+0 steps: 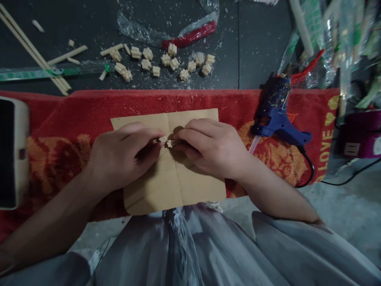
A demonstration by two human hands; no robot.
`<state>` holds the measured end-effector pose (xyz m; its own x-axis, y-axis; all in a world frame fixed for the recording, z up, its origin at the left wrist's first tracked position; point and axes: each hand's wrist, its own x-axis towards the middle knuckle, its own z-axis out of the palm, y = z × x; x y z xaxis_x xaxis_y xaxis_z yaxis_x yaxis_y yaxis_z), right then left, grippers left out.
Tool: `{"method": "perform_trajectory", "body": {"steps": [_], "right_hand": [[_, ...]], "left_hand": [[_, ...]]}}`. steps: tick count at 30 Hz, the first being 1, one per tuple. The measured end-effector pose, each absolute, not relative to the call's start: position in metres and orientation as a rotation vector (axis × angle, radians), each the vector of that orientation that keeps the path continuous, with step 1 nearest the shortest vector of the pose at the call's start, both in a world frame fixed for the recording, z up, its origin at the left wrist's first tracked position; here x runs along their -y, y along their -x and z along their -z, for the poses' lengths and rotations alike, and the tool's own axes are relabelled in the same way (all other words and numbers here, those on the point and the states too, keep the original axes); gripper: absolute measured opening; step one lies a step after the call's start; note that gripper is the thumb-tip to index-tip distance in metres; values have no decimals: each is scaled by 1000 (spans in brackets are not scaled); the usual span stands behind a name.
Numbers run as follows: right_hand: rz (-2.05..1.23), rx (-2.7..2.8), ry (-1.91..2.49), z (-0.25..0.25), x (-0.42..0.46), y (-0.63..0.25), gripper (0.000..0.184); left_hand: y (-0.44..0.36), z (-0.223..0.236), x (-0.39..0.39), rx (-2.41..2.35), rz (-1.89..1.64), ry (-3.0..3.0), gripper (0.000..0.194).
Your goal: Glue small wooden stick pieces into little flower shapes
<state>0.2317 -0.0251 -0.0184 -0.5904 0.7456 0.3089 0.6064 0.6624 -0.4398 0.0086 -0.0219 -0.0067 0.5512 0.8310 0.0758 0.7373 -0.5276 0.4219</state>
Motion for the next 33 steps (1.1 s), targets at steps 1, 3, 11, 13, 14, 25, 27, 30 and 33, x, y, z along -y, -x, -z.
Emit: {"method": "perform_trajectory", "body": {"steps": [1, 3, 11, 13, 14, 25, 27, 30, 33], "right_hand": [[-405, 2405, 1055, 18, 25, -232, 26], [-424, 2395, 1062, 18, 25, -232, 26], [-527, 2286, 1055, 18, 24, -231, 20], [-556, 2252, 1032, 18, 23, -231, 17], [-572, 2237, 1018, 18, 22, -232, 17], [-649, 2214, 935, 17, 17, -233, 16], [-639, 2218, 924, 18, 17, -233, 15], [-618, 2232, 912, 19, 17, -233, 14], [-591, 2259, 906, 20, 18, -232, 13]], "left_hand": [[-9, 6, 22, -1306, -382, -2436, 20], [-10, 5, 22, -1354, -363, -2394, 20], [-11, 6, 20, -1532, -523, -2374, 20], [-10, 8, 21, -1544, -600, -2418, 23], [-9, 9, 22, -1535, -631, -2425, 25], [-15, 6, 28, -1244, -821, -2350, 11], [-16, 6, 28, -1259, -798, -2334, 12], [-16, 4, 27, -1242, -789, -2322, 10], [-15, 4, 26, -1226, -801, -2318, 10]]}}
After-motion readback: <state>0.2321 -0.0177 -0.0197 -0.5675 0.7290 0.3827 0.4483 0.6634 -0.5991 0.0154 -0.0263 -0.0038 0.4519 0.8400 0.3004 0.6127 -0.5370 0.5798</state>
